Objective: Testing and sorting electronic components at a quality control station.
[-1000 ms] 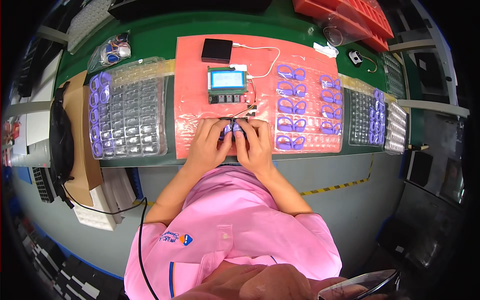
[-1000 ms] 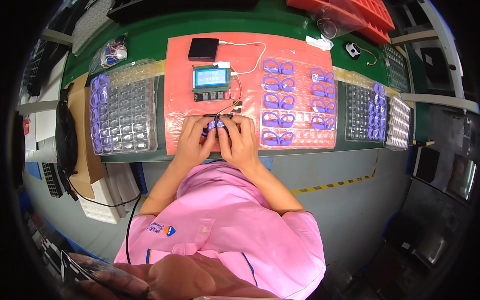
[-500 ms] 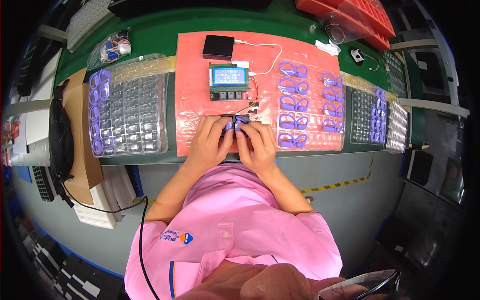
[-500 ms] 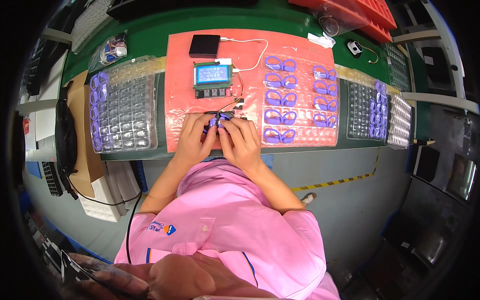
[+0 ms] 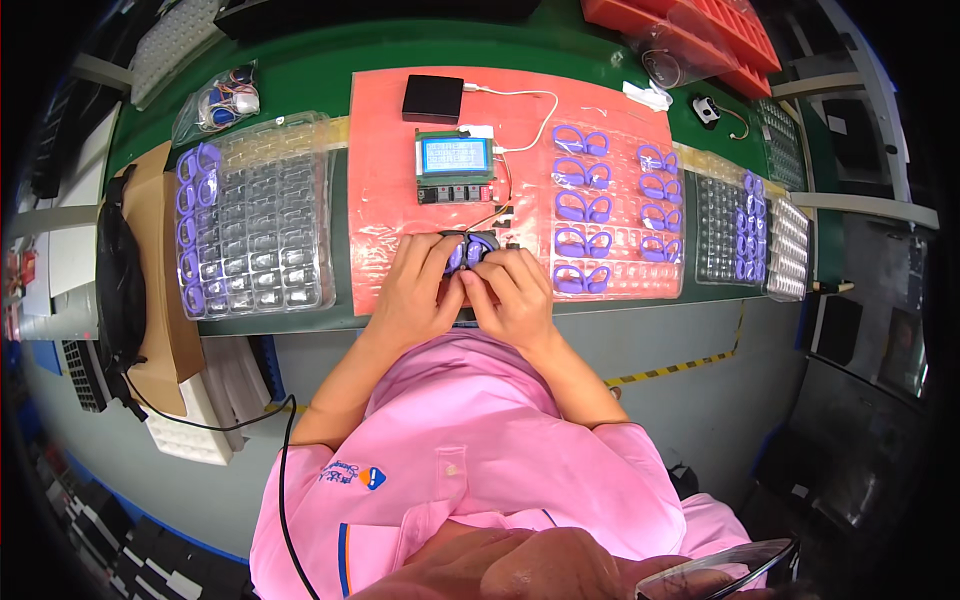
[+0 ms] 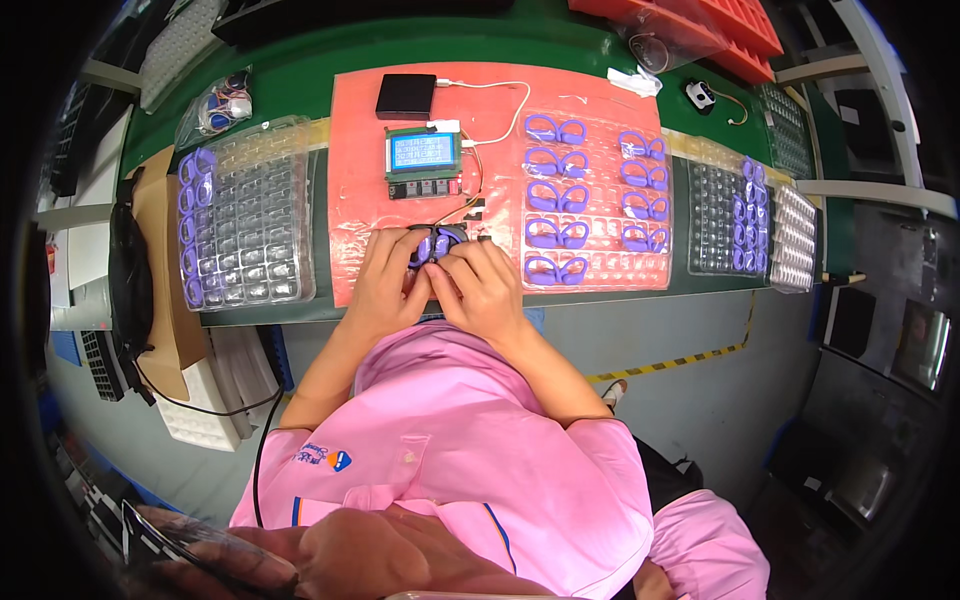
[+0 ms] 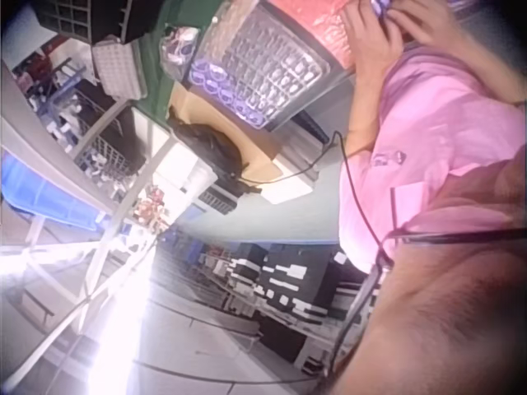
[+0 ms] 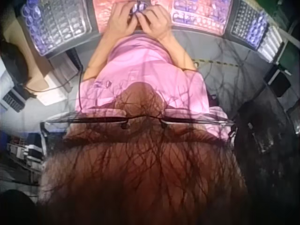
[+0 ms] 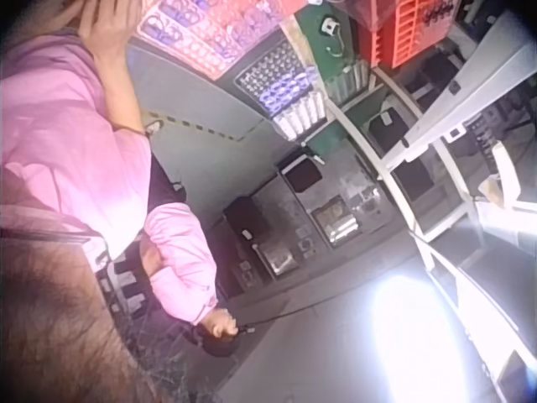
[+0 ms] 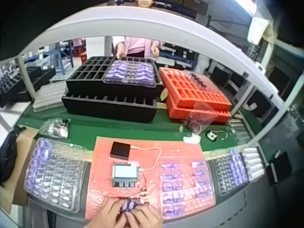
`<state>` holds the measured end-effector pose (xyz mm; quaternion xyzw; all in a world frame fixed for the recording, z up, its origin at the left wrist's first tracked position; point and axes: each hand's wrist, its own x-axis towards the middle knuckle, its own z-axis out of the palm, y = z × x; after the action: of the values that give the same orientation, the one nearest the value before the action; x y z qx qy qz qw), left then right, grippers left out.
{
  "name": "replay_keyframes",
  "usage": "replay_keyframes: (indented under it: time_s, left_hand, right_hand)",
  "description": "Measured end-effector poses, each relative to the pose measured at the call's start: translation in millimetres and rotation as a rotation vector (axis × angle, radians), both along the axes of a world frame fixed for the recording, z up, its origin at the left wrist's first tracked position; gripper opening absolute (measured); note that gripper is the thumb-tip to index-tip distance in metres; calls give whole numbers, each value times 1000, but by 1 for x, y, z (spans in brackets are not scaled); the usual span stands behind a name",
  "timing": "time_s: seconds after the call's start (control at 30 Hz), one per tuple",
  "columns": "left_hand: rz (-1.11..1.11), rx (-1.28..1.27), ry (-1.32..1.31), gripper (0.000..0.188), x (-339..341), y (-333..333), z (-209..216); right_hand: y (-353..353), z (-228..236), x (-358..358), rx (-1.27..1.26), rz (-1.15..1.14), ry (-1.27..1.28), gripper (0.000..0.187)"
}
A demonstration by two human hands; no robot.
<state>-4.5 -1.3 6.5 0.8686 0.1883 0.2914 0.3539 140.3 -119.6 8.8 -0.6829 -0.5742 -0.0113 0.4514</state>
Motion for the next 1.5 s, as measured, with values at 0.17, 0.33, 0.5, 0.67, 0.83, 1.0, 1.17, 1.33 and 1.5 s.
replay_keyframes:
  time_s: [0.17,0.33,0.5,0.67,0.83,1.0,1.17,1.33,1.5]
  left_hand:
    - [-19,13,27,49,-2,1,3]
    - [-34,2,55,51,0,0,8]
    - [-51,-4,66,50,-1,2,9]
    - [-52,-4,49,48,0,5,9]
    - [-54,-12,50,47,4,9,9]
    - [-105,26,53,49,2,5,6]
    - [-65,51,-26,48,0,2,0]
    - [-67,35,-18,50,-2,-1,-4]
    - [-18,83,-81,50,2,-2,-11]
  right_hand:
    - [7,6,-1,-57,-24,28,19]
    - [11,8,-3,-120,-67,-3,23]
    - [11,9,-4,-124,-57,0,23]
    - [12,18,-5,-201,-40,6,26]
    - [11,19,1,-233,-15,9,31]
    - [3,25,2,-276,21,12,36]
    - [6,50,12,-284,68,-32,42]
    - [15,70,31,-232,99,3,42]
    - [42,93,63,-173,65,116,39]
